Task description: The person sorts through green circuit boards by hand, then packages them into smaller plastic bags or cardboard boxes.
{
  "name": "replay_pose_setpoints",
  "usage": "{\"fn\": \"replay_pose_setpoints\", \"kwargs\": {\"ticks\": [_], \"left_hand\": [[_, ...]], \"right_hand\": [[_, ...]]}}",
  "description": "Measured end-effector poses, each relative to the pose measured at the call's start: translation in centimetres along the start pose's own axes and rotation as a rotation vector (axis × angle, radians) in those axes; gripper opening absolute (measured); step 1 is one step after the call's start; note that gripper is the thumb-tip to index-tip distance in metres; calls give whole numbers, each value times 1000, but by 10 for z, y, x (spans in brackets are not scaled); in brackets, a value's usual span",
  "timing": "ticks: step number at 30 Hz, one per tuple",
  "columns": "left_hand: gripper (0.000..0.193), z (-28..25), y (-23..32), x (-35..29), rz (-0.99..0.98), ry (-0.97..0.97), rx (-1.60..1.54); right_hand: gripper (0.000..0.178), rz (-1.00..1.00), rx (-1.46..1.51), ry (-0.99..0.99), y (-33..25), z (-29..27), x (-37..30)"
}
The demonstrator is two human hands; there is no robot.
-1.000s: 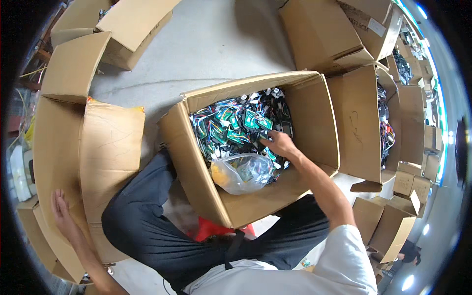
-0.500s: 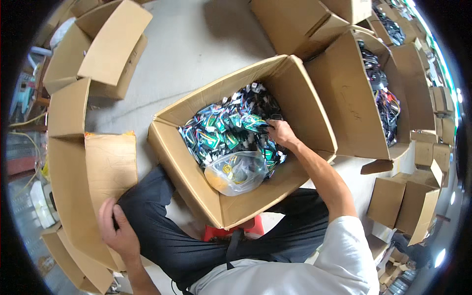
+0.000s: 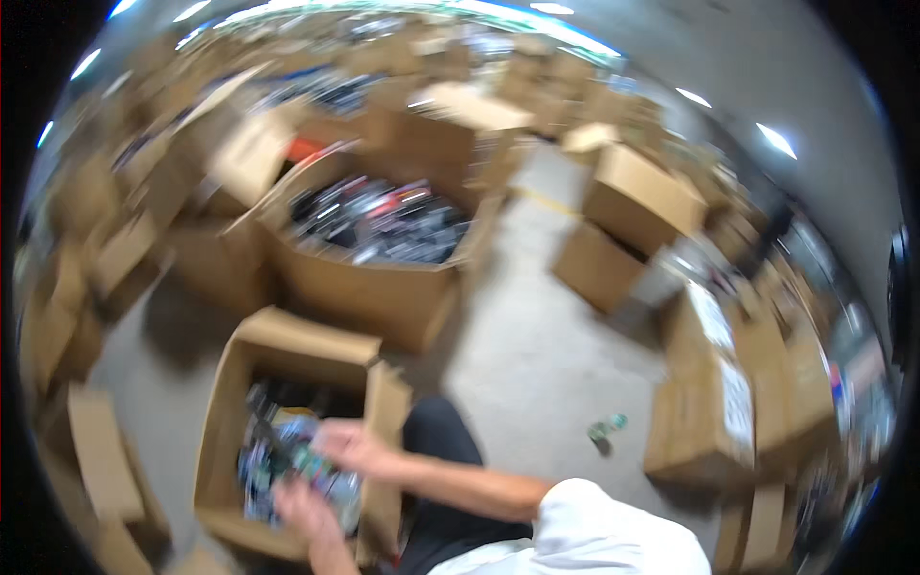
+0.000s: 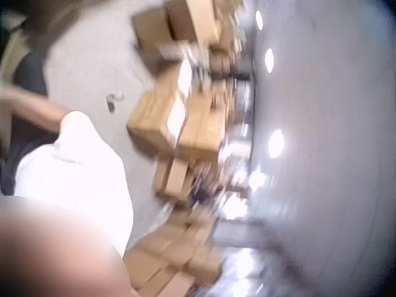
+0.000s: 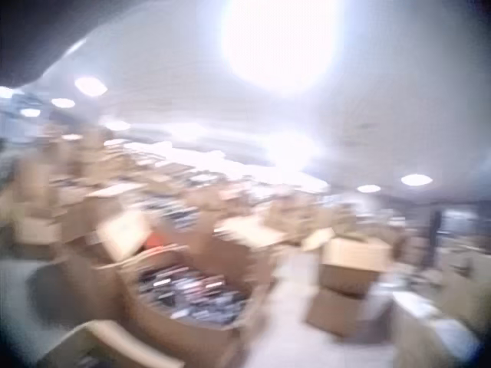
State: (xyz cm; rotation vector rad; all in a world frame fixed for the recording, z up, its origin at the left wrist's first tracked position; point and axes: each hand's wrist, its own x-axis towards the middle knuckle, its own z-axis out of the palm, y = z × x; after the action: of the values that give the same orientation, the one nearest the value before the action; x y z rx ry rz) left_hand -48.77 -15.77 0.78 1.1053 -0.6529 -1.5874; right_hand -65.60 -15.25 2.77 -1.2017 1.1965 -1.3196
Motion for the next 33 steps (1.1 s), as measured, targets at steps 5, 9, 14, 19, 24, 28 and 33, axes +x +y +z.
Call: {"fn": "replay_pose_setpoints", "kwargs": {"ticks": [5, 9, 14, 19, 24, 28, 33], "left_hand": [[53, -18, 28, -43, 164, -116, -114], [59, -53, 44, -40, -66, -501, -154], [47, -27, 53, -50, 167, -641, -343], [39, -20, 123, -99, 230, -336, -15], [38, -20, 106, -127, 206, -290, 527], [64, -4, 91, -143, 297, -126, 632], [71, -6, 103, -165, 290, -287, 782]], "right_hand": [[30, -138, 185, 19, -60, 6, -39], [29, -22, 393, -152, -87, -7, -62], [38, 519, 719, -210, -99, 0, -83], [47, 470, 643, -347, -90, 1, -80], [62, 182, 226, -361, -95, 21, -66], [60, 41, -6, -206, -121, 49, -95], [43, 27, 66, -120, -116, 48, -110]]}}
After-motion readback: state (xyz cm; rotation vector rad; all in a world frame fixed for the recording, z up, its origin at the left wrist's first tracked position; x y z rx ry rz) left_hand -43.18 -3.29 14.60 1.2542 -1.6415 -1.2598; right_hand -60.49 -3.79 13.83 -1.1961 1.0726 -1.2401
